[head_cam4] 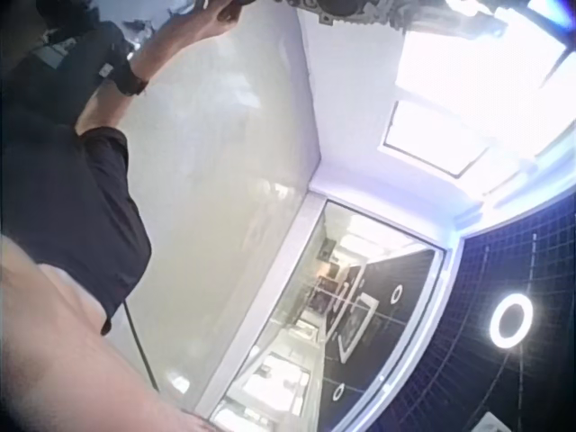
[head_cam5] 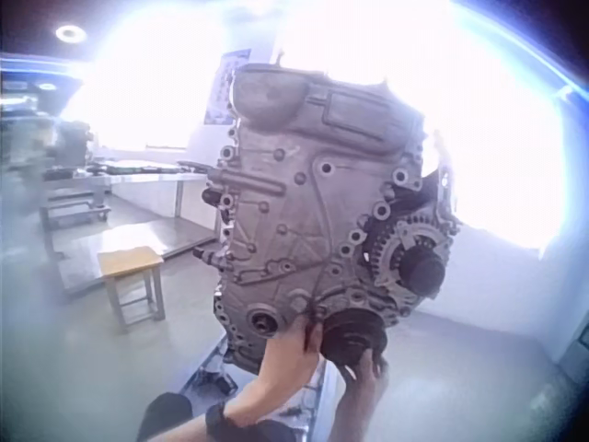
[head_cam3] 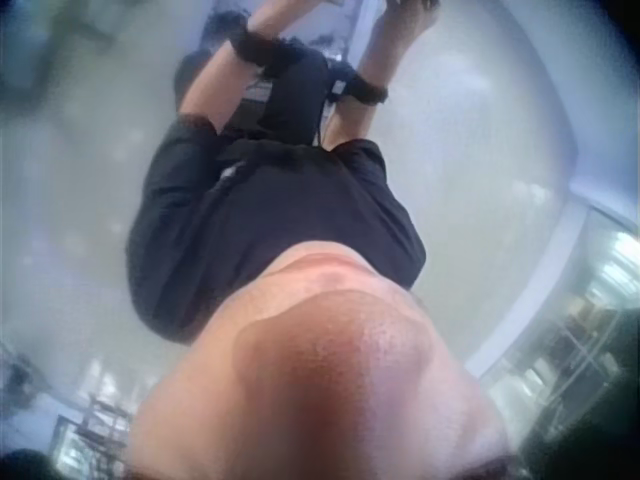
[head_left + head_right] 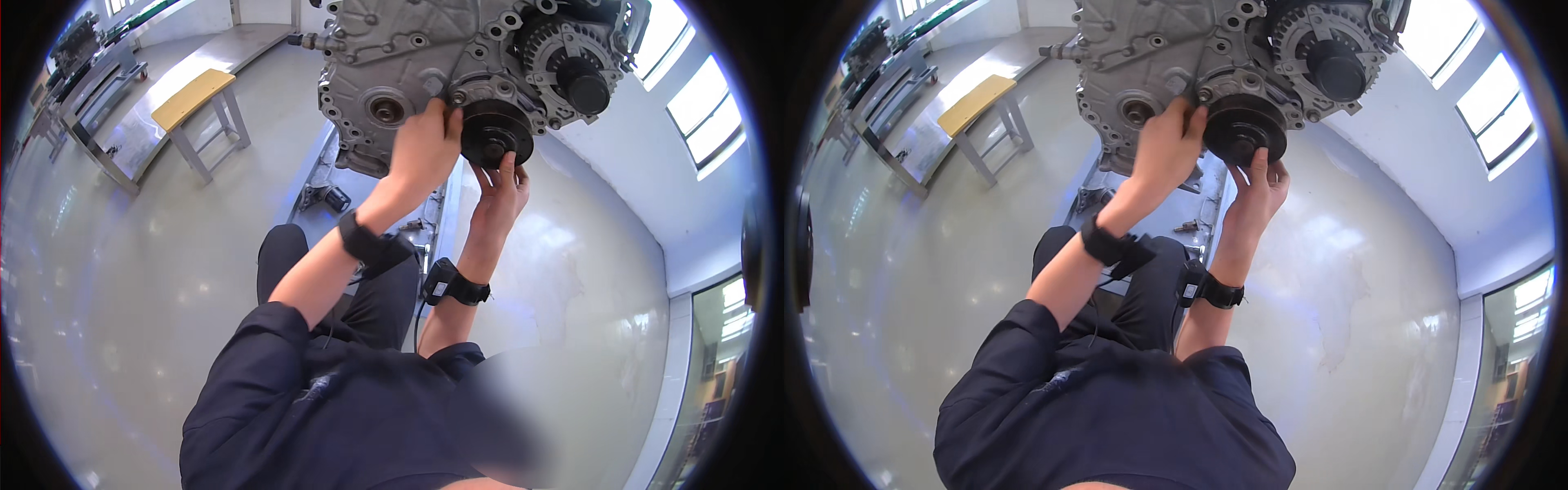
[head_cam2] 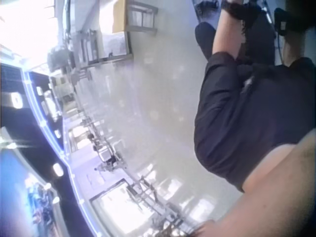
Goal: Replacing a pulley on an engine block.
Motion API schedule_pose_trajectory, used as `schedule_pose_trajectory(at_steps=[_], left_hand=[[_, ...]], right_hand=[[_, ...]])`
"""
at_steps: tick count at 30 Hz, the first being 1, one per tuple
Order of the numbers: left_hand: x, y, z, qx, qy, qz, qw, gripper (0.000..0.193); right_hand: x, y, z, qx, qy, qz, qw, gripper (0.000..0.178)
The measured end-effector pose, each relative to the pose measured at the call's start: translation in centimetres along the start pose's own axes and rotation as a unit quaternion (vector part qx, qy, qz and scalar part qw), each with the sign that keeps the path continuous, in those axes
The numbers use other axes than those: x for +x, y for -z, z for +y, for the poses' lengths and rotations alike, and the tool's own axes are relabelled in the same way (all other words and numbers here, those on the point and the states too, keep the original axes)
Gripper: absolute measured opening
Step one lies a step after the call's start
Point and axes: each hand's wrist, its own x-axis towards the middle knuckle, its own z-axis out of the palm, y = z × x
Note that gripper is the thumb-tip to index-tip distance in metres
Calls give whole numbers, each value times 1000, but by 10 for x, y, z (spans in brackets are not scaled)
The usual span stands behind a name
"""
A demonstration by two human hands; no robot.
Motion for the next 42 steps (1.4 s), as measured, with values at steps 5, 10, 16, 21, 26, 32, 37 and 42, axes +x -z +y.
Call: schedule_pose_trajectory(at_steps=[5, 10, 16, 21, 26, 32, 37, 42], left_hand=[[1, 39, 4, 266, -437, 103, 853, 16], [30, 51, 27, 491, -501, 47, 711, 18], [43, 42, 26, 633, -576, 18, 517, 20], [50, 48, 30, 664, -598, -13, 449, 16], [67, 51, 33, 630, -647, -62, 425, 14], [71, 58, 45, 617, -653, -129, 421, 15], [66, 61, 51, 591, -669, -97, 441, 18], [75, 57, 53, 634, -621, -181, 423, 20]], right_hand=[[0, 0, -5, 28, -21, 12, 999, 52], [-3, -6, -8, 30, -29, 14, 999, 54], [-8, -14, -14, 44, -41, 29, 998, 53], [-5, -15, -14, 50, -51, 53, 996, 54], [-5, -16, -18, 70, -52, 66, 994, 54], [-8, -13, -16, 95, -47, 62, 992, 58], [-9, -14, -18, 79, -57, 58, 994, 63], [-8, -15, -13, 88, -38, 53, 994, 58]])
